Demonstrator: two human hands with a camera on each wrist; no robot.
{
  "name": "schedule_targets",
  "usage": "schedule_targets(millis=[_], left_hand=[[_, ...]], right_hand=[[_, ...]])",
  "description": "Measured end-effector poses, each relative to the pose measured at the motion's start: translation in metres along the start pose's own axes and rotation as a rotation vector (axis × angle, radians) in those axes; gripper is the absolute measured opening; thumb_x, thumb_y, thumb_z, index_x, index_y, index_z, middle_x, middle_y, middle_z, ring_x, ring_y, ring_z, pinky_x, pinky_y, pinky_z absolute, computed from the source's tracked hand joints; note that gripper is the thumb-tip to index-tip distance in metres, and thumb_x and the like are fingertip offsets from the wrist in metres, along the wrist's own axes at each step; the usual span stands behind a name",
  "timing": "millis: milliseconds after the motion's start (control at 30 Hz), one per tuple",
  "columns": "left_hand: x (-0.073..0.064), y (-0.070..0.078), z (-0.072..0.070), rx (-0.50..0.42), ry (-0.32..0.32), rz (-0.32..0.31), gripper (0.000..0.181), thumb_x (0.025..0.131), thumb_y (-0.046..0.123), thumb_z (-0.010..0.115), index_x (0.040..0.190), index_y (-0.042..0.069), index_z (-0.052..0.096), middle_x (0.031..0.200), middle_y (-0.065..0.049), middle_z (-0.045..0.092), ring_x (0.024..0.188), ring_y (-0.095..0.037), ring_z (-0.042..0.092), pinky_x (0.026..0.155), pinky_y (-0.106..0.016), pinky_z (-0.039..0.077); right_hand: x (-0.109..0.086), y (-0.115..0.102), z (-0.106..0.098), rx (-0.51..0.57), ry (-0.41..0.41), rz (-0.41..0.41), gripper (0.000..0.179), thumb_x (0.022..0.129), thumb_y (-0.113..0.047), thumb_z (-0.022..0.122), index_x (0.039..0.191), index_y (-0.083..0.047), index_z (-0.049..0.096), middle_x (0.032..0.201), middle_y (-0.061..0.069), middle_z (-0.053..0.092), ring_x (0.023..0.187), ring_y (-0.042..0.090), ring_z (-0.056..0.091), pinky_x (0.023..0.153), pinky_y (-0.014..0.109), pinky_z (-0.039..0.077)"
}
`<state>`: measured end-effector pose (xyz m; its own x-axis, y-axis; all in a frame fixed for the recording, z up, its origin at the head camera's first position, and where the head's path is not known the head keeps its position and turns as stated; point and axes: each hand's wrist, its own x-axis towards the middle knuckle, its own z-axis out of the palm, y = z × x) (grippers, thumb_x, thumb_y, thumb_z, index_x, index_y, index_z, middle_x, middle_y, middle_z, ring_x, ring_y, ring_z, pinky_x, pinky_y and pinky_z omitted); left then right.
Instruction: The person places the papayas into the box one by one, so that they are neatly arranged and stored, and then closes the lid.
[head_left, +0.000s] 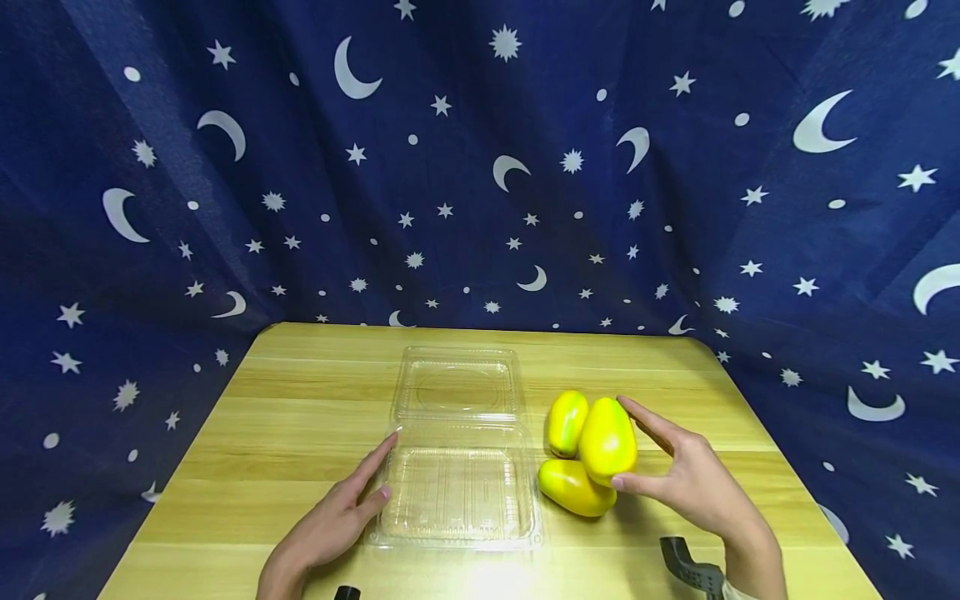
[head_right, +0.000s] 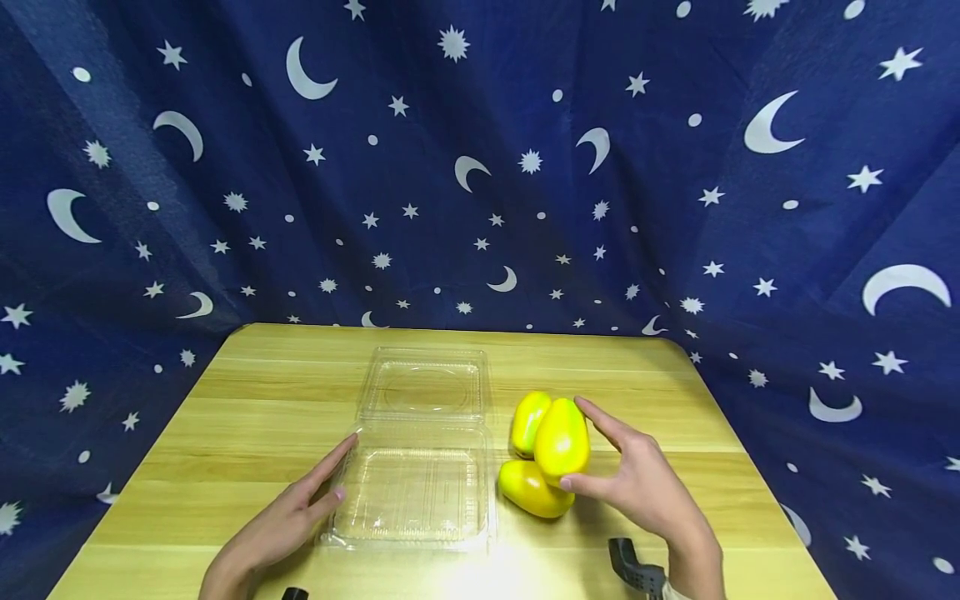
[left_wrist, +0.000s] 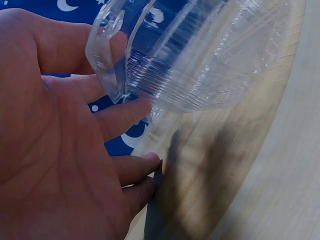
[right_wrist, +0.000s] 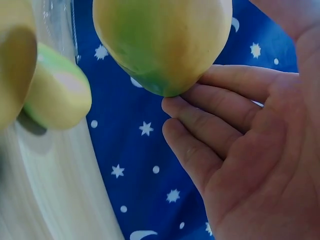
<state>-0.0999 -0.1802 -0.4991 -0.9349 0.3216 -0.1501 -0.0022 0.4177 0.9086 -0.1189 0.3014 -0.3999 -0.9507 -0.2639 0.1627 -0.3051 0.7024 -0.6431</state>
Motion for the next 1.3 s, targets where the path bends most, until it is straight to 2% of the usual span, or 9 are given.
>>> schedule_targets(millis=[100, 133, 233, 333, 433, 733, 1033, 1300], left_hand=[[0.0, 0.0, 0.0, 0.006, 0.003, -0.004, 0.068, 0.118, 0.025, 0.051, 0.176, 0.041, 0.018, 0.185, 0.005, 0.014, 0.17, -0.028, 0.01, 0.134, -0.07, 0.012], [0.0, 0.0, 0.0, 0.007, 0.005, -0.005, 0.069, 0.118, 0.025, 0.051, 0.176, 0.041, 0.018, 0.185, 0.004, 0.014, 0.17, -0.028, 0.01, 0.134, -0.07, 0.012], [0.0, 0.001, 0.0, 0.006, 0.011, -0.009, 0.069, 0.118, 0.025, 0.051, 0.176, 0.042, 0.018, 0.185, 0.004, 0.014, 0.17, -0.028, 0.01, 0.134, -0.069, 0.012], [0.0, 0.001, 0.0, 0.004, 0.014, -0.008, 0.069, 0.118, 0.024, 0.051, 0.176, 0.043, 0.018, 0.185, 0.004, 0.014, 0.17, -0.028, 0.01, 0.134, -0.069, 0.012], [0.001, 0.001, 0.0, 0.003, 0.011, -0.004, 0.069, 0.118, 0.024, 0.051, 0.175, 0.044, 0.018, 0.185, 0.004, 0.014, 0.17, -0.027, 0.01, 0.134, -0.069, 0.012], [0.002, 0.001, 0.0, 0.002, 0.004, 0.0, 0.07, 0.118, 0.023, 0.051, 0.175, 0.044, 0.017, 0.185, 0.004, 0.014, 0.17, -0.027, 0.009, 0.135, -0.068, 0.012], [0.002, 0.001, 0.0, 0.001, -0.006, 0.003, 0.07, 0.118, 0.023, 0.049, 0.175, 0.044, 0.016, 0.185, 0.004, 0.011, 0.17, -0.027, 0.007, 0.135, -0.067, 0.01], [0.0, 0.0, 0.001, -0.001, -0.014, 0.009, 0.069, 0.119, 0.023, 0.048, 0.176, 0.043, 0.014, 0.185, 0.003, 0.01, 0.17, -0.027, 0.006, 0.135, -0.067, 0.009]], right_hand=[[0.002, -0.006, 0.003, -0.005, 0.001, -0.017, 0.101, 0.082, -0.043, 0.099, 0.168, -0.031, 0.047, 0.167, 0.009, 0.054, 0.15, 0.05, 0.053, 0.11, 0.003, 0.03], [0.003, -0.007, 0.004, -0.011, 0.001, -0.022, 0.102, 0.082, -0.043, 0.099, 0.168, -0.03, 0.047, 0.167, 0.008, 0.054, 0.15, 0.049, 0.054, 0.113, 0.008, 0.035], [0.007, -0.013, 0.008, -0.022, -0.003, -0.037, 0.103, 0.081, -0.045, 0.099, 0.168, -0.028, 0.047, 0.167, 0.006, 0.054, 0.15, 0.046, 0.055, 0.121, 0.036, 0.048], [0.011, -0.018, 0.012, -0.007, -0.015, -0.055, 0.104, 0.081, -0.046, 0.098, 0.169, -0.026, 0.046, 0.168, 0.005, 0.053, 0.15, 0.047, 0.053, 0.117, 0.066, 0.045], [0.016, -0.023, 0.017, 0.031, -0.029, -0.064, 0.104, 0.081, -0.045, 0.099, 0.169, -0.024, 0.046, 0.169, 0.007, 0.051, 0.151, 0.049, 0.051, 0.116, 0.073, 0.043], [0.028, -0.038, 0.035, 0.066, -0.068, -0.069, 0.108, 0.078, -0.046, 0.1, 0.168, -0.024, 0.047, 0.169, 0.004, 0.051, 0.153, 0.043, 0.051, 0.118, 0.069, 0.046], [0.033, -0.048, 0.052, 0.109, -0.082, -0.087, 0.106, 0.075, -0.036, 0.103, 0.166, -0.024, 0.05, 0.165, 0.004, 0.056, 0.151, 0.036, 0.056, 0.119, 0.063, 0.048], [0.04, -0.06, 0.072, 0.126, -0.118, -0.128, 0.107, 0.075, -0.045, 0.102, 0.166, -0.025, 0.05, 0.164, -0.003, 0.058, 0.145, 0.028, 0.061, 0.117, 0.06, 0.052]])
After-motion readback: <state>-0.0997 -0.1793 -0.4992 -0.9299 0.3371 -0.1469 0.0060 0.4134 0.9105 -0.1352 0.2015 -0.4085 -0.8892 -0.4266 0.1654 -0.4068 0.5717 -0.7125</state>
